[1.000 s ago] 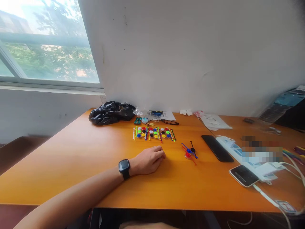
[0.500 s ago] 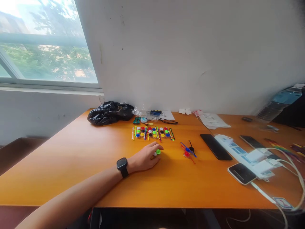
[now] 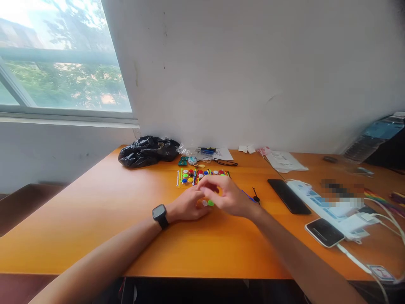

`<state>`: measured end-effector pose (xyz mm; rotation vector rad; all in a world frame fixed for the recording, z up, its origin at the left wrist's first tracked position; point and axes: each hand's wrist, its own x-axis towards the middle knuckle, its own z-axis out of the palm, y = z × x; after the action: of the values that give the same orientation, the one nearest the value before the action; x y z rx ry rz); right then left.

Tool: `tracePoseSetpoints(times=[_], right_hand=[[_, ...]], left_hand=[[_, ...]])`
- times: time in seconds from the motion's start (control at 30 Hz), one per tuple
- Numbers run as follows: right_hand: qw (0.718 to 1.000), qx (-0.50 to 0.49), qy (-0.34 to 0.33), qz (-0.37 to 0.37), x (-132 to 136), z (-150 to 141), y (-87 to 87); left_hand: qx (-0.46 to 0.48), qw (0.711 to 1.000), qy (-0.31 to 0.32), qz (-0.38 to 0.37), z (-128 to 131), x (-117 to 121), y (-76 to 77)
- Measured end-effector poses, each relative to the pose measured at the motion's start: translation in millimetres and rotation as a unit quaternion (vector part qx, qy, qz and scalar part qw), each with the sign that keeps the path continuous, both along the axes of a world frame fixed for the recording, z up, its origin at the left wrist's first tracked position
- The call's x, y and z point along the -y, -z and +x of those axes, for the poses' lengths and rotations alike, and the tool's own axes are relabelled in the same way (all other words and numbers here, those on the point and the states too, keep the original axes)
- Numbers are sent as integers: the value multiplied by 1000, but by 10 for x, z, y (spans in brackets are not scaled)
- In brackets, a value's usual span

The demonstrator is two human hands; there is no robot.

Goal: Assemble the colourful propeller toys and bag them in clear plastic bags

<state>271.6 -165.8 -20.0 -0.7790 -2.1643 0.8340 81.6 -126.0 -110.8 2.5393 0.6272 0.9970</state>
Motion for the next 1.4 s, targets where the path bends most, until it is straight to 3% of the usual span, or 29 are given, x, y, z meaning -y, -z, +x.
tracePoseSetpoints(times=[0.07, 0.13, 0.27, 0.43, 0.6, 0.8, 1.03, 1.4], right_hand=[[995, 2, 96, 9, -304, 137, 184], [991, 15, 132, -6, -491, 236, 392], [992, 110, 58, -14, -516, 286, 632], [988, 150, -22, -2, -393, 224, 703], [987, 156, 9, 26, -382, 189, 816], [986, 126, 69, 86, -332, 88, 877], [975, 170, 66, 131, -324, 55, 912], [961, 232, 95, 115, -314, 99, 836]], left_hand=[[58, 997, -43, 4, -64, -42, -84], [122, 985, -120, 10, -162, -128, -162], [162, 946, -280, -2, -509, -465, -171], [114, 916, -378, -65, -982, -916, 141], [9, 939, -332, -85, -1067, -1014, 306], [-20, 956, -287, -58, -966, -905, 216], [-53, 957, -282, -35, -931, -837, 164], [-45, 958, -279, -49, -944, -890, 224]])
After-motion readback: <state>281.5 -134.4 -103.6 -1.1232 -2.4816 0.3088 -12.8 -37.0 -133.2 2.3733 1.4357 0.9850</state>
